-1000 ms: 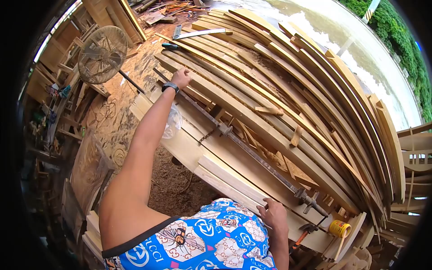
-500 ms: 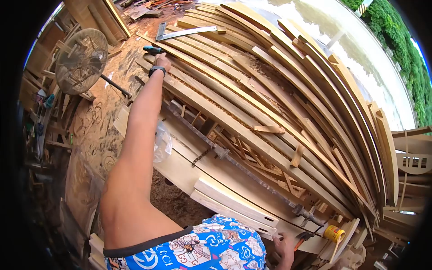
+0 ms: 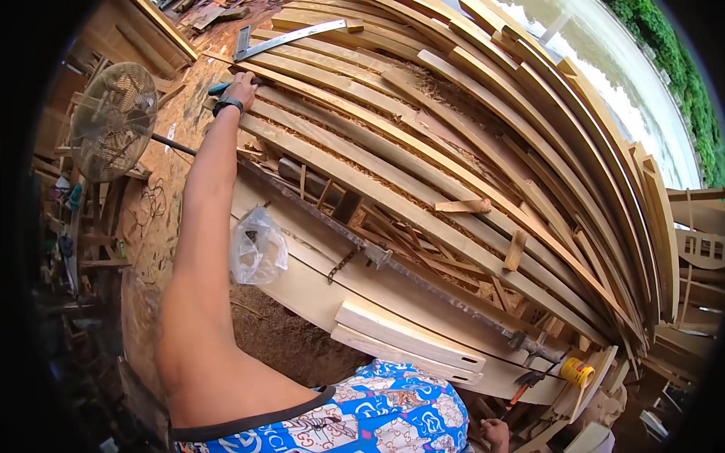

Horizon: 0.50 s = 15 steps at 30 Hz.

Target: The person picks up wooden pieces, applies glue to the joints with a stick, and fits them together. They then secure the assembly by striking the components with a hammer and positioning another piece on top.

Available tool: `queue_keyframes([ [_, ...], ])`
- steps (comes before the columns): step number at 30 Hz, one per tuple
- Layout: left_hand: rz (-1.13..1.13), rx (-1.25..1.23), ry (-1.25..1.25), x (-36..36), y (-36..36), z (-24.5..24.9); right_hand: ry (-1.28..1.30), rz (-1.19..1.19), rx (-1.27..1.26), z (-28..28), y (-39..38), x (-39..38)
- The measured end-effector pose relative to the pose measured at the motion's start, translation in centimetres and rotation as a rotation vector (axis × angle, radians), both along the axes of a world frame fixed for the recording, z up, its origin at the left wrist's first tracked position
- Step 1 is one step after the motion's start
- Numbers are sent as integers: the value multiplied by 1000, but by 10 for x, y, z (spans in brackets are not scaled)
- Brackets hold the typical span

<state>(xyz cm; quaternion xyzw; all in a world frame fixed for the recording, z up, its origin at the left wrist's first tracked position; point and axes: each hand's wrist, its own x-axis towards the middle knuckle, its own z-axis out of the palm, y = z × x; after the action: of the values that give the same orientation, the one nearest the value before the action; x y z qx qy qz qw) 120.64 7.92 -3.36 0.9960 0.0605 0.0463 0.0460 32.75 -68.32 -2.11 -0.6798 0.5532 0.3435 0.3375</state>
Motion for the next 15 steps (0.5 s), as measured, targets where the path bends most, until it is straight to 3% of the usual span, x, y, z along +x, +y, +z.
queue_keyframes([
  [5,-124,135,59,-26,-2,15,-119,-150,47,-9,-2,6],
  [10,-178,197,158,-51,-11,16,-126,85,29,20,17,67],
  [12,-182,172,178,-60,-22,32,-109,304,-50,20,13,87],
  [14,-45,-104,474,-68,-40,55,-116,510,-143,25,15,113],
  [15,34,-410,562,-58,-26,43,-93,536,-157,50,35,147],
])
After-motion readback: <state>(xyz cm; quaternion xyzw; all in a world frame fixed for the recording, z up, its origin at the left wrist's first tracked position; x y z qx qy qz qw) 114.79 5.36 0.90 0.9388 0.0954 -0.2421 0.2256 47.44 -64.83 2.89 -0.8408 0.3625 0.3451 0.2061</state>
